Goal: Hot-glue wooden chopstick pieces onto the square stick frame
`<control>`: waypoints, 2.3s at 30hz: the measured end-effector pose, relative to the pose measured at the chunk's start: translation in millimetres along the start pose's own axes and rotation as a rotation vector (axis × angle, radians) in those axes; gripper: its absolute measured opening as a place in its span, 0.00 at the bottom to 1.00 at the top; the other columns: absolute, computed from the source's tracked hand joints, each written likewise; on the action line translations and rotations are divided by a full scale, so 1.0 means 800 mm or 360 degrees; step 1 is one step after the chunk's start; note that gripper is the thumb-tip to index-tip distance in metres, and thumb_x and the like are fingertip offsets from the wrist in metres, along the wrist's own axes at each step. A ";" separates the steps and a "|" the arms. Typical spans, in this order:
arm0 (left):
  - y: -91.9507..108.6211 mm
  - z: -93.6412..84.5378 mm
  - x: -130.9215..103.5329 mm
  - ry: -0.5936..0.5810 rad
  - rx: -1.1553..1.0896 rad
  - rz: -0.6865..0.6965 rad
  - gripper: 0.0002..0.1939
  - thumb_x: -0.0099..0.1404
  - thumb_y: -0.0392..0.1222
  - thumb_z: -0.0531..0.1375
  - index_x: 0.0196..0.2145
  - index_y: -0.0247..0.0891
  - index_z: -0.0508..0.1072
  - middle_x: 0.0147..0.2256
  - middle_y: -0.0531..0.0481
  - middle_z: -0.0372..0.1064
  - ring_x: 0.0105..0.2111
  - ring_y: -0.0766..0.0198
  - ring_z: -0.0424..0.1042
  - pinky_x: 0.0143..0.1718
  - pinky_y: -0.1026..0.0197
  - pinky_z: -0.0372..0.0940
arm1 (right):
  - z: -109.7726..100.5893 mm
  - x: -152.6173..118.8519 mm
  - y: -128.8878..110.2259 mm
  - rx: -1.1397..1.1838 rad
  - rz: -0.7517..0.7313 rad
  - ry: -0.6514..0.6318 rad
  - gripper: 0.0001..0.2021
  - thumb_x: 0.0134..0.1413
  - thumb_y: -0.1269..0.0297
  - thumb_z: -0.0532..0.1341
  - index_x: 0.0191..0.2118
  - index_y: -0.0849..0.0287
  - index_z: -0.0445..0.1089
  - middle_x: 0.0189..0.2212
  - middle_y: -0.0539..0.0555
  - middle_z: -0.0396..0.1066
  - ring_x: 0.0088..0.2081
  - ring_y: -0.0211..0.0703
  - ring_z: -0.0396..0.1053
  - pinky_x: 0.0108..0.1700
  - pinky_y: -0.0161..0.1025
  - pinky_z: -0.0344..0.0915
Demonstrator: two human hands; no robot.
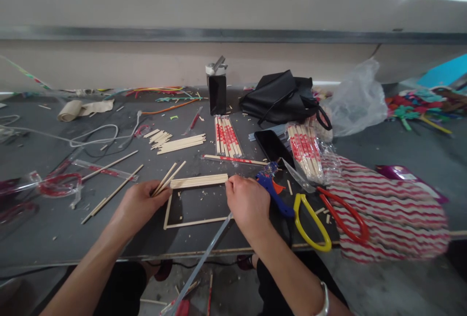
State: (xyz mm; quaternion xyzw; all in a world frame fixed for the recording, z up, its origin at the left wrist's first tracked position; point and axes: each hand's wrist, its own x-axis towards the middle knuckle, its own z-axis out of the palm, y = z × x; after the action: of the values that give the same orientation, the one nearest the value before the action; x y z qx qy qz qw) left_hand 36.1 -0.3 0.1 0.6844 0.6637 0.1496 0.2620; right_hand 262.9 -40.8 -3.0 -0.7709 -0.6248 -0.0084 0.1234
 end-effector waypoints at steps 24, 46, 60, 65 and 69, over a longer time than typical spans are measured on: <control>-0.003 -0.016 -0.006 0.0078 -0.0577 -0.0065 0.17 0.60 0.53 0.54 0.22 0.37 0.65 0.16 0.60 0.50 0.17 0.71 0.50 0.19 0.66 0.45 | -0.009 -0.007 0.019 0.0288 -0.0027 0.0162 0.10 0.59 0.62 0.57 0.42 0.57 0.72 0.31 0.52 0.78 0.34 0.42 0.74 0.35 0.35 0.63; 0.052 0.004 -0.060 -0.0325 -0.0617 0.0714 0.15 0.70 0.47 0.50 0.27 0.39 0.64 0.23 0.57 0.64 0.24 0.70 0.61 0.28 0.67 0.54 | -0.037 -0.031 -0.003 0.1613 -0.0318 -0.0138 0.07 0.52 0.59 0.64 0.33 0.57 0.74 0.27 0.48 0.75 0.28 0.37 0.70 0.30 0.31 0.64; 0.042 -0.016 -0.048 -0.0496 -0.0585 0.0640 0.15 0.69 0.48 0.50 0.27 0.39 0.64 0.23 0.56 0.64 0.25 0.68 0.61 0.29 0.66 0.54 | -0.037 -0.030 0.001 0.1270 -0.0745 -0.0100 0.05 0.58 0.67 0.59 0.33 0.56 0.72 0.27 0.48 0.71 0.29 0.35 0.66 0.32 0.31 0.61; 0.032 -0.028 -0.041 -0.0619 -0.0622 0.0686 0.16 0.69 0.50 0.51 0.27 0.38 0.62 0.25 0.56 0.57 0.26 0.69 0.58 0.28 0.66 0.54 | -0.039 -0.024 0.021 0.1256 -0.0613 0.0085 0.04 0.58 0.65 0.60 0.32 0.56 0.71 0.26 0.47 0.71 0.26 0.35 0.64 0.30 0.32 0.61; 0.028 -0.029 -0.039 -0.0675 -0.0810 0.0559 0.16 0.67 0.51 0.53 0.29 0.37 0.64 0.24 0.57 0.56 0.25 0.70 0.56 0.26 0.67 0.53 | -0.040 -0.025 0.032 0.1260 -0.0543 0.0192 0.04 0.58 0.66 0.60 0.32 0.55 0.71 0.25 0.47 0.70 0.27 0.36 0.66 0.31 0.32 0.62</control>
State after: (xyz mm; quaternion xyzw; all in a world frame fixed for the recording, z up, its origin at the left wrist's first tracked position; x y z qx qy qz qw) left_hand 39.6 -26.6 35.6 0.7166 0.4087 0.2075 0.5258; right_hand 287.4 -71.2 19.8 -0.5480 -0.6899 0.1666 0.4426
